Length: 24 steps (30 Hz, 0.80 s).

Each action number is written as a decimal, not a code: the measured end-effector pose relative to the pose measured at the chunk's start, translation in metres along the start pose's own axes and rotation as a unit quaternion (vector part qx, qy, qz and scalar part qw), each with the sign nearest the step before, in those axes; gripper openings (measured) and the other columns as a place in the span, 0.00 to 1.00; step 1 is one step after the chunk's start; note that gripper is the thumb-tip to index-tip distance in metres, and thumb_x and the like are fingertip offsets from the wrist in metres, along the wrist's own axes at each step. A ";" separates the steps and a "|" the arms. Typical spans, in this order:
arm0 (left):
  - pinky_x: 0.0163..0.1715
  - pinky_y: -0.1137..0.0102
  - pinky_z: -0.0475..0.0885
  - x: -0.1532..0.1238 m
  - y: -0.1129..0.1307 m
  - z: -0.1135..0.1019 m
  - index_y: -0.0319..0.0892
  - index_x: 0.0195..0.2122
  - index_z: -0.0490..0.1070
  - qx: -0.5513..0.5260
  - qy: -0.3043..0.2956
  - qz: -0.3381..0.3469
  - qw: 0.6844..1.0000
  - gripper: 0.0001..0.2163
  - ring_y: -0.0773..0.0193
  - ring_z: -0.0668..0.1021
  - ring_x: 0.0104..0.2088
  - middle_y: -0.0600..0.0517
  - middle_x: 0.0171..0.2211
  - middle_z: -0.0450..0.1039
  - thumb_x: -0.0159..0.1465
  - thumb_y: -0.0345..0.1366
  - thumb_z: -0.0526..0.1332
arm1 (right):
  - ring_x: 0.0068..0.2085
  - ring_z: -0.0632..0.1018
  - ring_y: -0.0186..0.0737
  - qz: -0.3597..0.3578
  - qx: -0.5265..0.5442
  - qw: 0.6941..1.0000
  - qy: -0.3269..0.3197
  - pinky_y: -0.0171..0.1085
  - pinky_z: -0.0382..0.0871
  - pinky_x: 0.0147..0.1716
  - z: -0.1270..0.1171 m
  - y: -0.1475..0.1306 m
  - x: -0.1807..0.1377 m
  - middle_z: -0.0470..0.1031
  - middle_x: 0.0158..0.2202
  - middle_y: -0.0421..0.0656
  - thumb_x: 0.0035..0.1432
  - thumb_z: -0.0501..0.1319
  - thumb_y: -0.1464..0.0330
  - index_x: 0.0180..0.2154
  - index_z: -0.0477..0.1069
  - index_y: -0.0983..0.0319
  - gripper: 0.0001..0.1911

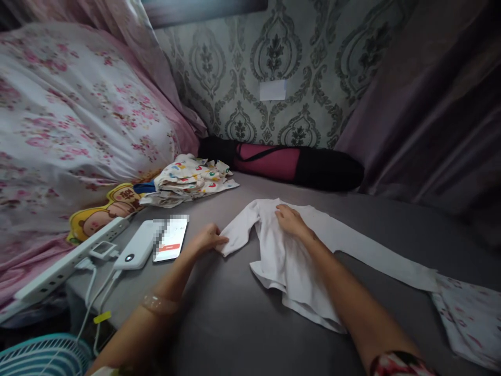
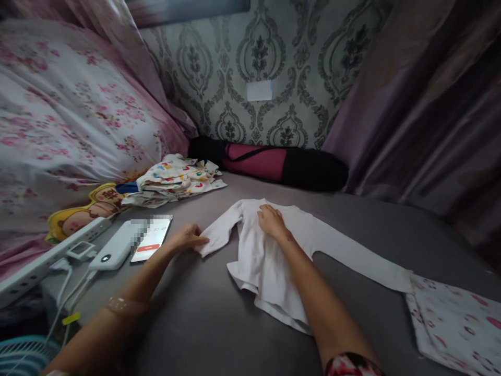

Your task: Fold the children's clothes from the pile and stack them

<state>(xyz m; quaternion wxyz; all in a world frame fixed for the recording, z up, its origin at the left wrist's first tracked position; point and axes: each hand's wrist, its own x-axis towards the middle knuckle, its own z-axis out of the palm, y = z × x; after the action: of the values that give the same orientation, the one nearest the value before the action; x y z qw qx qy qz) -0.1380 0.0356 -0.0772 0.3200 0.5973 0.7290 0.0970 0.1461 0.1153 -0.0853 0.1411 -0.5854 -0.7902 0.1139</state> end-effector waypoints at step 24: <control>0.37 0.63 0.71 0.092 -0.022 -0.038 0.38 0.51 0.65 0.232 0.260 -0.037 0.936 0.17 0.51 0.78 0.41 0.36 0.46 0.67 0.65 0.29 0.45 | 0.67 0.47 0.51 0.015 -0.038 0.999 -0.019 0.54 0.36 0.63 0.065 -0.052 0.049 0.47 0.68 0.49 0.67 0.40 0.57 0.65 0.53 0.58 0.28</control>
<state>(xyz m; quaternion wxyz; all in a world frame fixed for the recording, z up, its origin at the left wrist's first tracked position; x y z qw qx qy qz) -0.1848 0.1249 -0.0917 -0.0252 0.5819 0.8103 0.0651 0.0630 0.1458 -0.1233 0.1021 -0.5997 -0.7878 0.0966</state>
